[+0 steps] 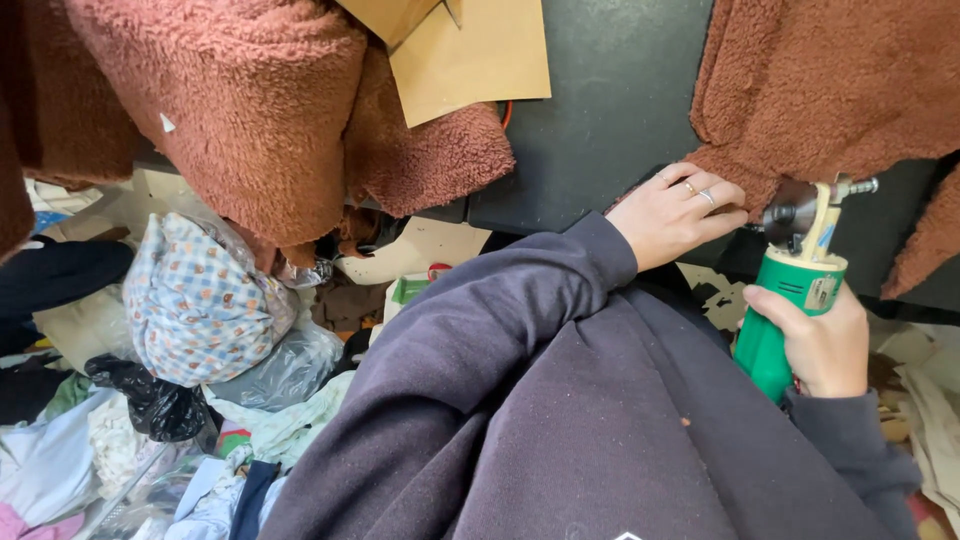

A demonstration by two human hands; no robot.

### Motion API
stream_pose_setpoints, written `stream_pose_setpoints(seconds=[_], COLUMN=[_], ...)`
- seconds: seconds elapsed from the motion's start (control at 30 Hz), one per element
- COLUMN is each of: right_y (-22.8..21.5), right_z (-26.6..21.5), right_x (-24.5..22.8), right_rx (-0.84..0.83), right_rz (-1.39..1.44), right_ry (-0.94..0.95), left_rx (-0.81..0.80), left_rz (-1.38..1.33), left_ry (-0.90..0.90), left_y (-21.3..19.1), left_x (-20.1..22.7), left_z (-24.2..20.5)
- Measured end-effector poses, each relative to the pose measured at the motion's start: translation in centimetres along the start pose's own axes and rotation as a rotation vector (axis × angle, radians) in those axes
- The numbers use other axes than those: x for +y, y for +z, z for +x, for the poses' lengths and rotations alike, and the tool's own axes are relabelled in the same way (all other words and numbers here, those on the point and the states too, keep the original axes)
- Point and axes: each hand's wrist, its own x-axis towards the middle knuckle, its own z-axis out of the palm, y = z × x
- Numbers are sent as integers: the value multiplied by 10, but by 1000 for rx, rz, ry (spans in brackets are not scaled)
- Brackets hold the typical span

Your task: The person places a cardboard template on a large piece of brown fabric and traces its outline with a blue marker. They then use a green electric fabric cutter to cut the fabric along the marked lines. The person repeats this process with another template on a different section of the fabric.

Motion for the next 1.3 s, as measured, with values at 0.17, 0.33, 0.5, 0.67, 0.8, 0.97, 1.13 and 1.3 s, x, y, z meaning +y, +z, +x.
stream_pose_setpoints(seconds=[0.17,0.33,0.5,0.67,0.8,0.97,1.13,1.3], right_y=[-18,-73,-123,-138,-112,-95,-67,-65], right_z=[16,66,148,197,187,178,154,120], right_x=[8,22,68,73,27,2,-34,-22], right_rx=[-65,-130,-289,-483,-476,-336,-280,-293], right_rz=[21,-492,-529,-542,-619,-1029,-1214,-1199], right_ry=[-37,-250,-424,-397,-500,-517,-550,-429], left_rx=[1,-4,-25,-30,-34,-18,3,37], left_rz=[15,69,92,50,63,32,23,26], left_ry=[22,18,19,21,10,5,65,115], left_y=[3,3,1,-2,-1,3,4,-21], left_x=[2,6,5,7,3,4,-1,-8], left_z=[-3,-8,-8,-8,-9,-10,-12,-22])
